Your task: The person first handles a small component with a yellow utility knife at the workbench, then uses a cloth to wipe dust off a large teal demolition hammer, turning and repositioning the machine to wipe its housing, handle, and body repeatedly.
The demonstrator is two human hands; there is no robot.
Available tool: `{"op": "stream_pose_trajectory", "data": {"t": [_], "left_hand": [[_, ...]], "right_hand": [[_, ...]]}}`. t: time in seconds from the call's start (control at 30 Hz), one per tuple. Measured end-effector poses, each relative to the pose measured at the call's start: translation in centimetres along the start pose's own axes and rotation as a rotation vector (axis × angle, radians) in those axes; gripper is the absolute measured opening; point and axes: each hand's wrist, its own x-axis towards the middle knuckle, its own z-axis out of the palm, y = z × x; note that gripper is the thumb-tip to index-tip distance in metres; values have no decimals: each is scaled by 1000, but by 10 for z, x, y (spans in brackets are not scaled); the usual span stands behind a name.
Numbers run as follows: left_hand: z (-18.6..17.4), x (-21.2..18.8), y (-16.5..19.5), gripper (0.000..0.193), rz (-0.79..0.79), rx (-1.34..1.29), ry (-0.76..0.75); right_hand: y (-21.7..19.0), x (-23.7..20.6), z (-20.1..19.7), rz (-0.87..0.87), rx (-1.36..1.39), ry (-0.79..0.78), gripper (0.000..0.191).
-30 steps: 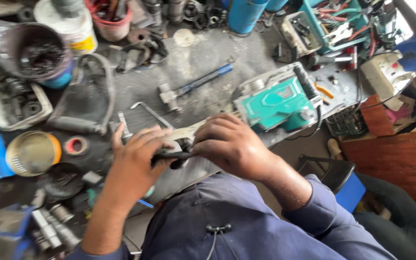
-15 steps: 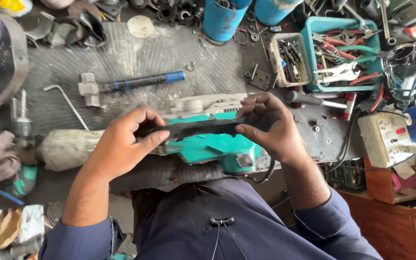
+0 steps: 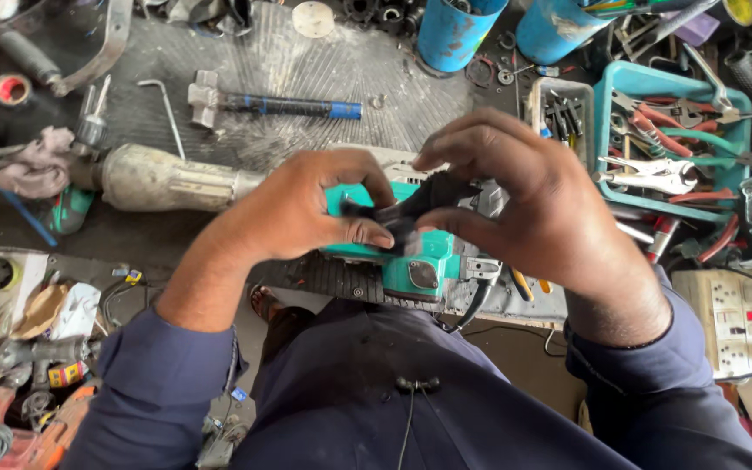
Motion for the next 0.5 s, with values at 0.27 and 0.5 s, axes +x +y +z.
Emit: {"op": "stream_pose_trajectory", "data": {"t": [0.27, 0.5], "left_hand": [[-4, -7, 20, 31, 186, -301, -35], [-10, -4, 31, 40, -26, -352, -9]], "right_hand": [[-9, -1, -10, -195, 105, -38, 40], [-5, 0, -13, -166, 222, -15, 41]]}}
